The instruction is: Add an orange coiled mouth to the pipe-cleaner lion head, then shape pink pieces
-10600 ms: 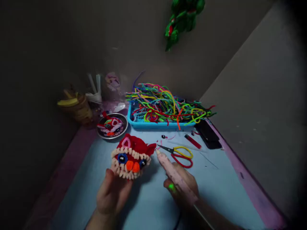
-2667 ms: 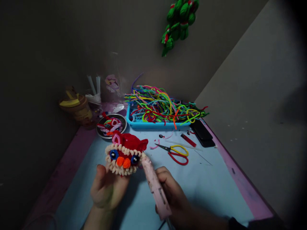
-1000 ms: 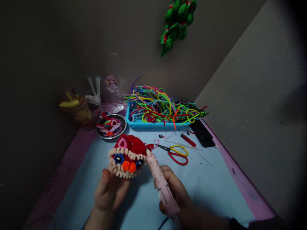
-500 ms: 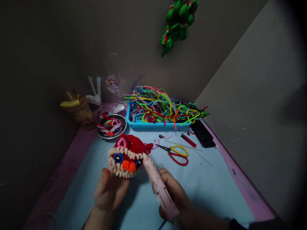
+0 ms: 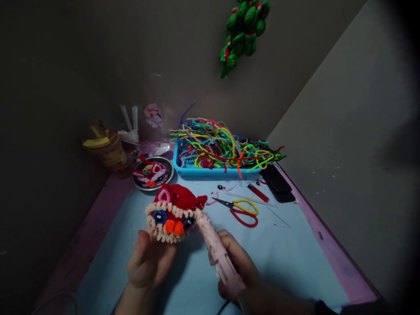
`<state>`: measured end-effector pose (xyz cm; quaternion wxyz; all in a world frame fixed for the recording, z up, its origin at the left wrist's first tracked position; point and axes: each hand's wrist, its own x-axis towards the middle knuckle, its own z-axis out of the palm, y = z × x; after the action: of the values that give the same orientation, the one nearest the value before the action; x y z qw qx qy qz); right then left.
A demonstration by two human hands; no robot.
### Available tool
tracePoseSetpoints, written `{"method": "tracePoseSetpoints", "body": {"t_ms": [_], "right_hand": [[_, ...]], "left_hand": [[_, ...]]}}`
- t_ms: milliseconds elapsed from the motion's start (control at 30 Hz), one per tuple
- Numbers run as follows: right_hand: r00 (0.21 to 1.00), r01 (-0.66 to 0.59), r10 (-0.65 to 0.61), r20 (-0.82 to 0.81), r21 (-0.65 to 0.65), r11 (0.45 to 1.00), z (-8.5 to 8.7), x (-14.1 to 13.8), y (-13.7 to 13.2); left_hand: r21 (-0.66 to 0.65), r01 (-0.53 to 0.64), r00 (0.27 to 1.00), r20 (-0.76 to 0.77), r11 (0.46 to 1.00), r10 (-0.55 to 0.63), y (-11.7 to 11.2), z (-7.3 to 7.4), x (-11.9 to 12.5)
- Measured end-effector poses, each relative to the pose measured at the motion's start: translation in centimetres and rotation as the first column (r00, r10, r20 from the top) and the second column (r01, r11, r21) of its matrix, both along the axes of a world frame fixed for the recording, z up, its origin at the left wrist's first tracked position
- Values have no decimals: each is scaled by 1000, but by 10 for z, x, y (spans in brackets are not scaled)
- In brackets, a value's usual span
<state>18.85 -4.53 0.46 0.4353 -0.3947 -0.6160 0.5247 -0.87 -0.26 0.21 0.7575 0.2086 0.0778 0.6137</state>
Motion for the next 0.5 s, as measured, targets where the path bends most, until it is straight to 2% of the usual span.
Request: {"method": "tracePoseSetpoints", "body": {"t_ms": [267, 500], "right_hand": [[998, 49, -48, -36, 19, 999, 2, -1, 1], [996, 55, -59, -69, -62, 997, -5, -3, -1]], "left_hand": [[6, -11, 1000, -10, 1000, 11, 0, -3, -2], [23, -26, 1000, -6, 999, 26, -1, -2, -1]]}}
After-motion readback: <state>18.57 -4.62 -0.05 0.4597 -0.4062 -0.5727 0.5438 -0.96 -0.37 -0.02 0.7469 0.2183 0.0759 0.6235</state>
